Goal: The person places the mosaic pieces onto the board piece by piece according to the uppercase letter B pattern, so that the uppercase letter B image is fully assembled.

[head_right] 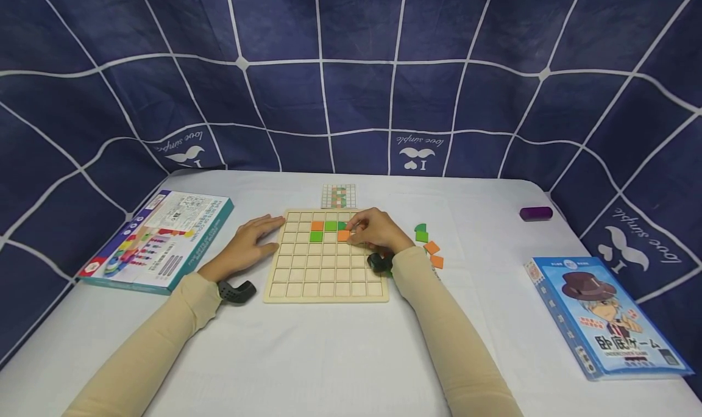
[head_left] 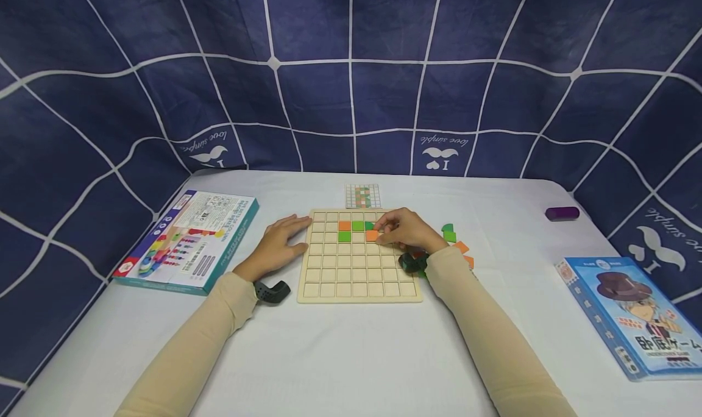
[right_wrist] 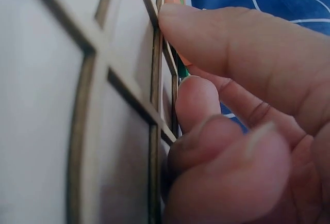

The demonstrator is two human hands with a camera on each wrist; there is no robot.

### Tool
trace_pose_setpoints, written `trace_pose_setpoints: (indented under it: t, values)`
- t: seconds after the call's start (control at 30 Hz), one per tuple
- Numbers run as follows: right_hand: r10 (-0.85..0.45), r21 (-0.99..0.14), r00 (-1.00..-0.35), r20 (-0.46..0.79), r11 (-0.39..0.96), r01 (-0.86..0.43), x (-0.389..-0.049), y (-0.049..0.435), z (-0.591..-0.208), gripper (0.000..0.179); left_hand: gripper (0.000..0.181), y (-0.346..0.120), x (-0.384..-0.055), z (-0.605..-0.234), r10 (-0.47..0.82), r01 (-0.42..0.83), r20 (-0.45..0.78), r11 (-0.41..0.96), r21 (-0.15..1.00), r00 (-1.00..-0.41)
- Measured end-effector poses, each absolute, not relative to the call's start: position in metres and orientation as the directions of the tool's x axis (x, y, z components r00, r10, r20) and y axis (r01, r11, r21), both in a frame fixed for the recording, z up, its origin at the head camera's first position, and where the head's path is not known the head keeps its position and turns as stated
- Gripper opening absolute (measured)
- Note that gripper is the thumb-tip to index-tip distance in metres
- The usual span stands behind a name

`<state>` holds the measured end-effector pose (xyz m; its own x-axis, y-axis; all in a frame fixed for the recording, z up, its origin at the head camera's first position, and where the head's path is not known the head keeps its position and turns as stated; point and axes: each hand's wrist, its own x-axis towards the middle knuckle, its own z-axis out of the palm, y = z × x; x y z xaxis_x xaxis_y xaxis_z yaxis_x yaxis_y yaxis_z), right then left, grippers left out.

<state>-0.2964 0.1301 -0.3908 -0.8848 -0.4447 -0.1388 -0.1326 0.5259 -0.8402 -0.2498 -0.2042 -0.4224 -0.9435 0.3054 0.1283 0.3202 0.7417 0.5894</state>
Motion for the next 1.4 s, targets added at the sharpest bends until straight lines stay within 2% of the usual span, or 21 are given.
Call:
trace_pose_setpoints:
  t: [0.43, 0.7, 0.87, 1.17, 1.4]
  values:
    - [-0.45, -0.84, -0.883, -0.133, 0.524, -0.14, -0.298, 0.133, -0.39, 0.029, 0.065, -0.204, -0.253, -0.424, 0.307, 0.327, 0.137, 0.741, 0.587, -0.942]
    - [-0.472, -0.913, -0.87, -0.146, 0.402, -0.065, -0.295, 0.137, -0.392, 0.029, 0.065, -0.203, -0.252, -0.425, 0.299, 0.313, 0.125, 0.742, 0.592, -0.946]
    - [-0.505, -0.932, -0.852, -0.138, 0.358, -0.061, -0.296, 0.142, -0.391, 0.031, 0.064, -0.204, -0.253, -0.425, 0.296, 0.307, 0.12, 0.744, 0.594, -0.948]
    - [-0.494, -0.934, -0.851, -0.177, 0.357, -0.013, -0.292, 0.159, -0.388, 0.032, 0.065, -0.205, -0.252, -0.427, 0.292, 0.302, 0.115, 0.75, 0.589, -0.95]
    - [-0.496, -0.919, -0.851, -0.171, 0.392, -0.044, -0.284, 0.18, -0.384, 0.031, 0.066, -0.205, -0.253, -0.427, 0.296, 0.307, 0.119, 0.745, 0.592, -0.948]
